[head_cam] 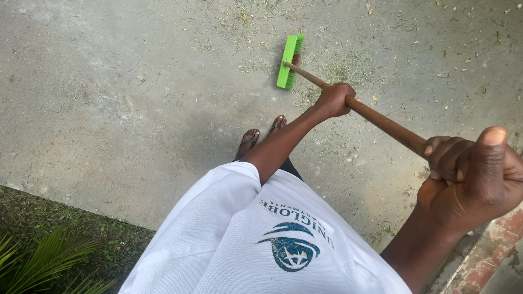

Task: The person sweeps a concrete walkway with a long-handled broom.

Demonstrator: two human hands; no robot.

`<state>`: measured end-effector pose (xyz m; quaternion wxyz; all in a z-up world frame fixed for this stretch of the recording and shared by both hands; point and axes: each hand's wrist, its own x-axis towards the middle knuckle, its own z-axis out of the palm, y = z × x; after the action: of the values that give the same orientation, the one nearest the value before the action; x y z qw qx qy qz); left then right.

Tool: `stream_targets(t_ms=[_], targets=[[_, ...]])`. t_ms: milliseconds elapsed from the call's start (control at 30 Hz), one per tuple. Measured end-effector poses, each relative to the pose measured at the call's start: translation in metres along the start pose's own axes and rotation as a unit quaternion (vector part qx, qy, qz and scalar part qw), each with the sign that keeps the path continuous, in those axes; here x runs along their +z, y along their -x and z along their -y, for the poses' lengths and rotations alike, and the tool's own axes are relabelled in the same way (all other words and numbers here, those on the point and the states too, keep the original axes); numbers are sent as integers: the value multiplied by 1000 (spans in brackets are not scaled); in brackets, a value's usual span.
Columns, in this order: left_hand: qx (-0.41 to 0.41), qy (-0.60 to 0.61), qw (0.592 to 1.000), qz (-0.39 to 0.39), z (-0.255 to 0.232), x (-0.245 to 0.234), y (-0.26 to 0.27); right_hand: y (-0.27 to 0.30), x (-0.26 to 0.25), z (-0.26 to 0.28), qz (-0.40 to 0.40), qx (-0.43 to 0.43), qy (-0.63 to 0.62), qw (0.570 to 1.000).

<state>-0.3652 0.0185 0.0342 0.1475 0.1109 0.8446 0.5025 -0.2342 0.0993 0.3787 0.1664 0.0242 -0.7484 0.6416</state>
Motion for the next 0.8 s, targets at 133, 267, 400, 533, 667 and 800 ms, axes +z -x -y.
stream_targets(t_ms=[133,267,400,533,667,800], targets=[[7,45,999,-16,-41,-5,-1,-14,-17,-4,10,-21,-4,1000],[-92,-33,995,-19,-16,-11,40,-24,-40,-33,-21,31,-78,996],[-205,-92,975,-4,59,-34,84,-25,-31,-91,-72,149,-172,971],[-269,-129,952,72,109,-46,98,0,-8,-133,-125,264,-220,931],[-132,-125,978,103,120,-9,66,24,-21,-108,-214,221,-151,940],[-34,-80,985,149,75,39,12,25,-37,-63,-245,131,-121,953]])
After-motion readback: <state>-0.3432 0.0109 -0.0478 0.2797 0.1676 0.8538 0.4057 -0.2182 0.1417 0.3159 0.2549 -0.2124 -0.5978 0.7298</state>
